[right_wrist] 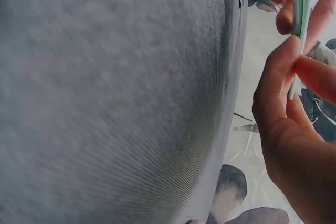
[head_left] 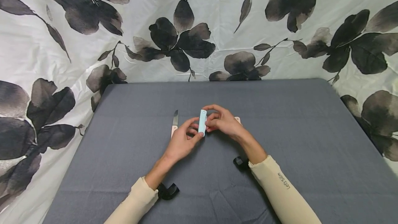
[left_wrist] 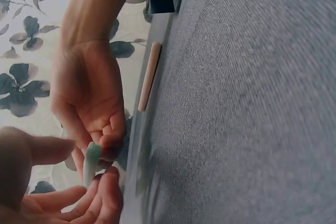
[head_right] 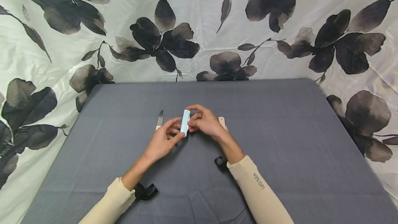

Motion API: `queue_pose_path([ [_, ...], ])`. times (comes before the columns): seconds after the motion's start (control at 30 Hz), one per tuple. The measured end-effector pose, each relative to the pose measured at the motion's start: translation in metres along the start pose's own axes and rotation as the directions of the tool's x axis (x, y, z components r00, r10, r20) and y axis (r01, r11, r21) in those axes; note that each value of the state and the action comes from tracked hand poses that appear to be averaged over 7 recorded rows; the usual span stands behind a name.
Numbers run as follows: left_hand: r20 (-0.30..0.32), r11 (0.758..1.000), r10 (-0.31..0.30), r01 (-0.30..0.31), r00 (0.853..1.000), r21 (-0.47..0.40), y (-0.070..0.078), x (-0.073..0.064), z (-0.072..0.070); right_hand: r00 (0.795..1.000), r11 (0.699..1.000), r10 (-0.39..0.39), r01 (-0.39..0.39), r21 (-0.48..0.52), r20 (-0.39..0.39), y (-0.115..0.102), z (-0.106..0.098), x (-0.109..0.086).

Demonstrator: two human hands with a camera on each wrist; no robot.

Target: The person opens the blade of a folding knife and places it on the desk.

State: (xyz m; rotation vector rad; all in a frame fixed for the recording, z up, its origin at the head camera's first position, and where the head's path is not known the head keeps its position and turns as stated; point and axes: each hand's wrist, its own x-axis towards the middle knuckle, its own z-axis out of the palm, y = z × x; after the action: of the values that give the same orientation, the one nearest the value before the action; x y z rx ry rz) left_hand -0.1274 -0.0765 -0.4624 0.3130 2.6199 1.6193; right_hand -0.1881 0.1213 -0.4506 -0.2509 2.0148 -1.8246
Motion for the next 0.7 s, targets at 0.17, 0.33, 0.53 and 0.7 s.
queue_pose_path([
  [0.17, -0.010, 0.993, -0.049, 0.048, 0.999, -0.109, 0.000, 0.003, 0.001, 1.000, 0.999, -0.025, 0.026, 0.019, -0.018, 0.002, 0.005, 0.000],
  [0.33, -0.017, 0.972, -0.067, 0.061, 0.998, -0.227, 0.001, 0.006, 0.002, 0.998, 0.998, -0.057, 0.057, 0.034, -0.010, 0.003, 0.009, -0.001],
  [0.53, -0.018, 0.953, -0.072, 0.063, 0.997, -0.297, 0.002, 0.007, 0.001, 0.997, 0.997, -0.080, 0.080, 0.017, -0.013, 0.002, 0.011, -0.001],
  [0.7, -0.003, 0.938, -0.087, 0.081, 0.996, -0.338, 0.001, 0.007, 0.000, 0.996, 0.996, -0.090, 0.089, -0.020, -0.005, 0.002, 0.011, -0.002],
])
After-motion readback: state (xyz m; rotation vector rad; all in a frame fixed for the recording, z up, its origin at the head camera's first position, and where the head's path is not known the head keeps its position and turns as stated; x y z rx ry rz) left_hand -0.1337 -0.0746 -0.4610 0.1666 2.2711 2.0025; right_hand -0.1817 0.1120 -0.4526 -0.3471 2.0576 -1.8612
